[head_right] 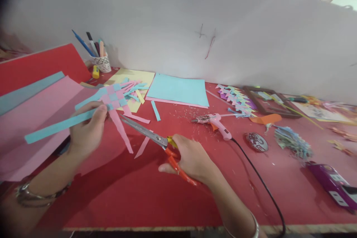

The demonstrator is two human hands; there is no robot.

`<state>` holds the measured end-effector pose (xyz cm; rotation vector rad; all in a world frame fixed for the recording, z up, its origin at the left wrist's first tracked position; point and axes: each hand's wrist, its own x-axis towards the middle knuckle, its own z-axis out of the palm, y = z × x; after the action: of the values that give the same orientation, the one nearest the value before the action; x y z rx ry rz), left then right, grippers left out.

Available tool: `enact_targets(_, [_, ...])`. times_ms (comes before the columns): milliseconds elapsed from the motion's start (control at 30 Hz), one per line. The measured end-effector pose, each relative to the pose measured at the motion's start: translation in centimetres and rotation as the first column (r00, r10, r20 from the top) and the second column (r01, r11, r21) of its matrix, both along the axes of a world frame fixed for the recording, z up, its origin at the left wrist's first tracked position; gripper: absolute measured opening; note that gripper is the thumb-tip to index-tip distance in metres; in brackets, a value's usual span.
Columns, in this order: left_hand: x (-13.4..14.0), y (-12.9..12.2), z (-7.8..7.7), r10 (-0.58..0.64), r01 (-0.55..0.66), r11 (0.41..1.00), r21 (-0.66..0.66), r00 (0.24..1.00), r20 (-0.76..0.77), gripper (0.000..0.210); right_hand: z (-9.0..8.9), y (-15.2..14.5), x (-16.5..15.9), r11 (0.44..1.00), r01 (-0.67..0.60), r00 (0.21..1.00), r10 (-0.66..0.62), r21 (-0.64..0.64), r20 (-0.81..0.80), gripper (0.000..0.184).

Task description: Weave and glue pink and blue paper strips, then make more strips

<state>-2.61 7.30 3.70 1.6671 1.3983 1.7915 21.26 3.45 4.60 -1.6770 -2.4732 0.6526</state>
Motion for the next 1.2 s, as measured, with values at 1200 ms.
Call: enact_targets(1200, [-0.03, 0.20, -0.58, 0.006, 0.000, 0.996, 0.091, 0.997, -0.075, 0.020, 0.01, 0.16, -0.18, 0.997, -0.004, 0.999, 0.001, -0.074, -0.041, 0.045])
